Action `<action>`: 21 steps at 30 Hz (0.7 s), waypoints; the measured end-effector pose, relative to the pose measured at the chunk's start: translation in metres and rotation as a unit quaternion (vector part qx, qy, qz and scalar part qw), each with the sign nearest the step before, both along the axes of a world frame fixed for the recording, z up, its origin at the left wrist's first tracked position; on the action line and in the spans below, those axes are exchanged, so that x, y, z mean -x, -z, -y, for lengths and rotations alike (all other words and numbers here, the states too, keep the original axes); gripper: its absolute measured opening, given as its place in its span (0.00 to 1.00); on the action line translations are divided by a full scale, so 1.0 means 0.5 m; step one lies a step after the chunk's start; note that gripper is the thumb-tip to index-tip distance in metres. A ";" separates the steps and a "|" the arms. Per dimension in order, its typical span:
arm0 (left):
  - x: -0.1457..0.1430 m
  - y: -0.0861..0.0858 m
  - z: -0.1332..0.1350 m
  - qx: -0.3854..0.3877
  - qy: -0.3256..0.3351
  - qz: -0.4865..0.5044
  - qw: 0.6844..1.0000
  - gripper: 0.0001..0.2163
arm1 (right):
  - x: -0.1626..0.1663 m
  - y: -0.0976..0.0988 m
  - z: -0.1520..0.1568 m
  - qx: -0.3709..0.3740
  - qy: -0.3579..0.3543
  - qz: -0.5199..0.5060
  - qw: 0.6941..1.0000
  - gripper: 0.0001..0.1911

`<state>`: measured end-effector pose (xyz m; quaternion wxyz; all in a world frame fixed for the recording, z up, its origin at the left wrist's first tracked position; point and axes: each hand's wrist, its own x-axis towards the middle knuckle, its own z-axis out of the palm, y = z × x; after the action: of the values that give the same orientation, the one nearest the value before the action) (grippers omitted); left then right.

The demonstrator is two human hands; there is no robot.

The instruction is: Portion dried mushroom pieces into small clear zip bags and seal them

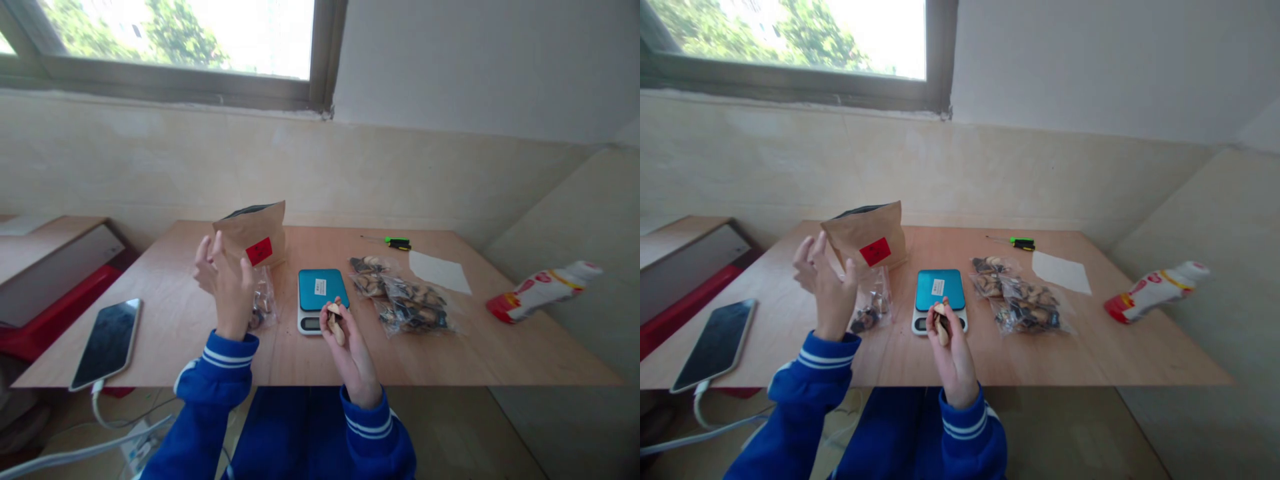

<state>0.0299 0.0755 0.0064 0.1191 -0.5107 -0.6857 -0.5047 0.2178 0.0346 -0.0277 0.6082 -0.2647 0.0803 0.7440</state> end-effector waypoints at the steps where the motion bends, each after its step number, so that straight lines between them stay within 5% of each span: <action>1: 0.003 -0.023 -0.017 -0.017 0.012 -0.019 1.000 0.27 | -0.002 0.002 0.001 -0.010 -0.002 0.009 1.000 0.04; 5: 0.027 -0.075 -0.093 0.026 0.061 -0.084 0.994 0.25 | -0.011 0.013 0.004 -0.072 -0.013 0.058 0.996 0.04; 9: 0.050 -0.064 -0.121 0.077 0.078 -0.117 0.987 0.19 | -0.014 0.009 0.007 -0.105 -0.033 0.061 0.992 0.04; 15: 0.032 -0.029 -0.051 0.045 0.130 -0.170 0.976 0.12 | -0.005 -0.063 -0.021 -0.102 -0.120 0.022 0.987 0.04; 21: 0.004 0.013 0.017 0.056 0.186 -0.180 0.964 0.12 | 0.016 -0.149 -0.083 -0.241 -0.260 0.081 0.932 0.05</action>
<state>0.0280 0.0668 0.0000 0.1161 -0.7175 -0.5731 -0.3785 0.2098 0.0760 0.0467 0.4436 -0.1814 -0.2228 0.8489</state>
